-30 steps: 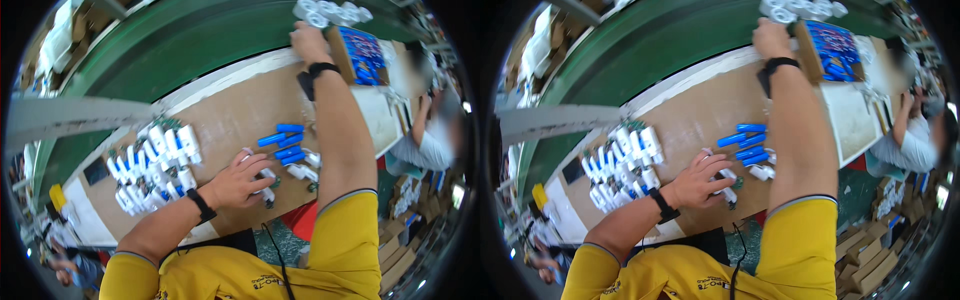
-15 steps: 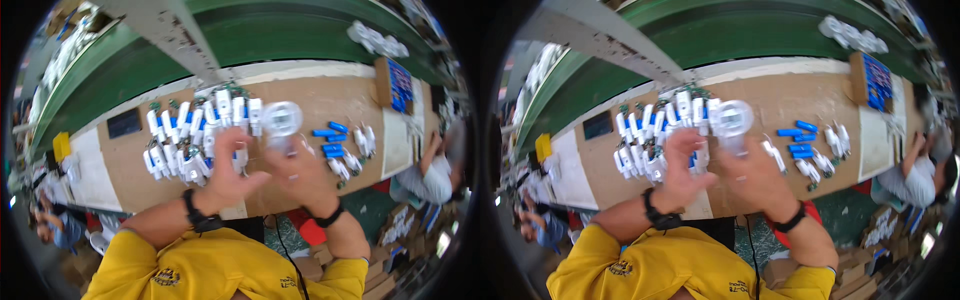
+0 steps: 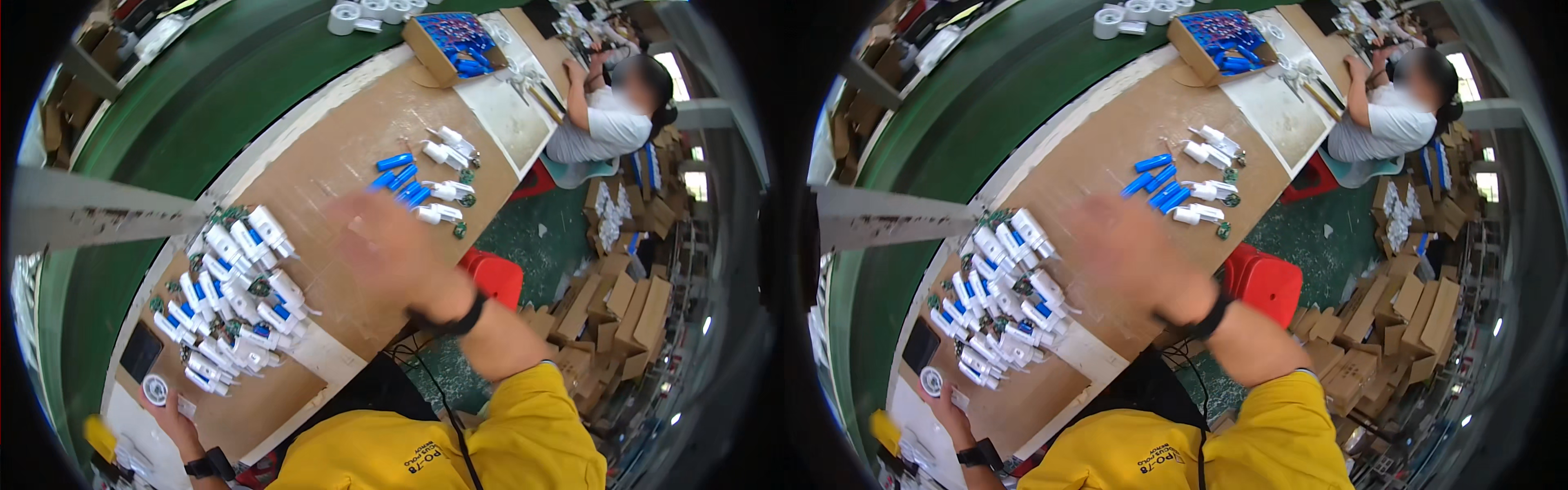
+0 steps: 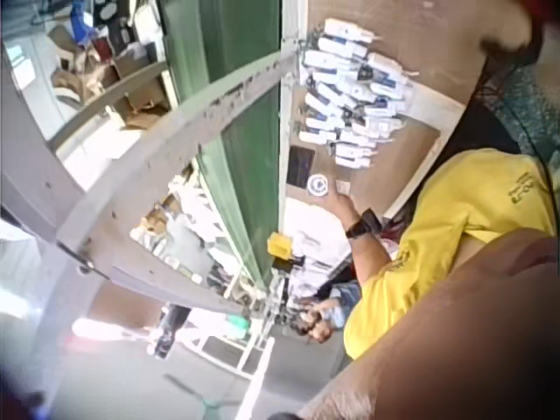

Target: Assembling small electronic devices by manually inserting components such as circuit boards and batteries into plastic housings.

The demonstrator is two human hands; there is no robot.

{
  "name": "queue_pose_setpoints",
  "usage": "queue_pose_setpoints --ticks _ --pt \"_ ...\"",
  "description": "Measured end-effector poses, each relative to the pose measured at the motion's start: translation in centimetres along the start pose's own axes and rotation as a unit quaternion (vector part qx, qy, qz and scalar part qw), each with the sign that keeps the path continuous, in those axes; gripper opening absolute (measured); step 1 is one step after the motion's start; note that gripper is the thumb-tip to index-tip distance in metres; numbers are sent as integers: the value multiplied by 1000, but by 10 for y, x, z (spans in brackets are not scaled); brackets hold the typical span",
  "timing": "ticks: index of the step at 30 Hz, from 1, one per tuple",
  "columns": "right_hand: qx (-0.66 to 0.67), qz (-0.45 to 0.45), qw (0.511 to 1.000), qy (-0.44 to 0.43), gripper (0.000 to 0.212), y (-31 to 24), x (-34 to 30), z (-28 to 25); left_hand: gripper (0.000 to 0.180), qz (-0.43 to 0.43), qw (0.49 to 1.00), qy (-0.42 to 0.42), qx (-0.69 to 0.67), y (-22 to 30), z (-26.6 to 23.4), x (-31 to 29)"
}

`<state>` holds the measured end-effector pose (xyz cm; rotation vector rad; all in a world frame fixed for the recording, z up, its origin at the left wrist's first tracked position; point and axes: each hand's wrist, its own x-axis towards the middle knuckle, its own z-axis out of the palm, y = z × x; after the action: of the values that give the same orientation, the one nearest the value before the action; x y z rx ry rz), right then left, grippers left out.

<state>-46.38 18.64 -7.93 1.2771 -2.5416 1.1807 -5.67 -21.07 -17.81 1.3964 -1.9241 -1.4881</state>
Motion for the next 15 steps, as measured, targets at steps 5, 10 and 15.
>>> queue_pose_setpoints --ticks 5,10,15 --pt "-186 242 936 174 34 220 -49 -134 68 9 994 -36 101 11 8 1" --pt "-476 201 849 113 36 438 -102 -256 61 -26 987 -97 129 4 -33 13" --pt "-519 334 786 32 48 528 -95 -303 59 62 955 62 285 81 -15 -22"
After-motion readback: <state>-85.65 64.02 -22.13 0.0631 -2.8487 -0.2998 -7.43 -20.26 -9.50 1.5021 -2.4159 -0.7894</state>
